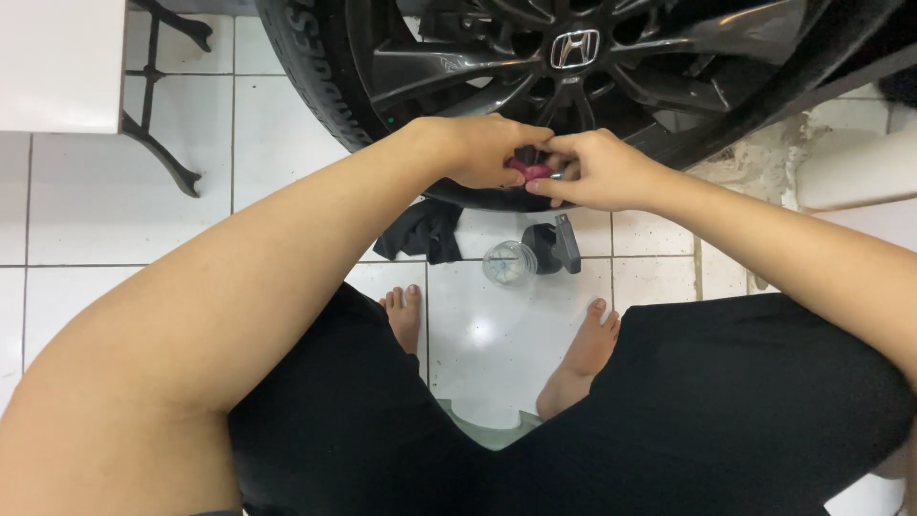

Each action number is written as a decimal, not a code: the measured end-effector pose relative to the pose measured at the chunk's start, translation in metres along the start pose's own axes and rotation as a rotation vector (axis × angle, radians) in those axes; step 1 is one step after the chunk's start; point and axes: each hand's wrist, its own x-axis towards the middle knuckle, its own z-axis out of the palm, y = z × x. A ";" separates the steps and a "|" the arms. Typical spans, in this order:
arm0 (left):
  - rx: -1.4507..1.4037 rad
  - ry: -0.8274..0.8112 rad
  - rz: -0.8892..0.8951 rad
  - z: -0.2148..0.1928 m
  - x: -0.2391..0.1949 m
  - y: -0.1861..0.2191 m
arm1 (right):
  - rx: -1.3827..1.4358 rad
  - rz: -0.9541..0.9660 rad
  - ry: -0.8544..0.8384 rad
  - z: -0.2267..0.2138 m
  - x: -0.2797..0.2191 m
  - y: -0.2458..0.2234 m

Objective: The person scrubs the spokes and rim of a car wheel using a small pink sponge, then wipes the surface with a black cloth. The wheel is mounted on a stand, and the person works from a seated position on the floor.

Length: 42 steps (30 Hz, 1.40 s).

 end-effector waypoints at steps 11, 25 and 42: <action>0.273 -0.229 -0.189 0.001 0.011 -0.001 | 0.013 0.017 -0.130 0.014 0.026 0.031; 0.409 -0.350 -0.366 -0.005 0.016 -0.007 | -1.029 -0.496 -0.333 0.114 0.040 0.094; 0.469 -0.388 -0.385 -0.005 0.022 -0.001 | -1.326 -0.576 -0.483 0.139 0.040 0.110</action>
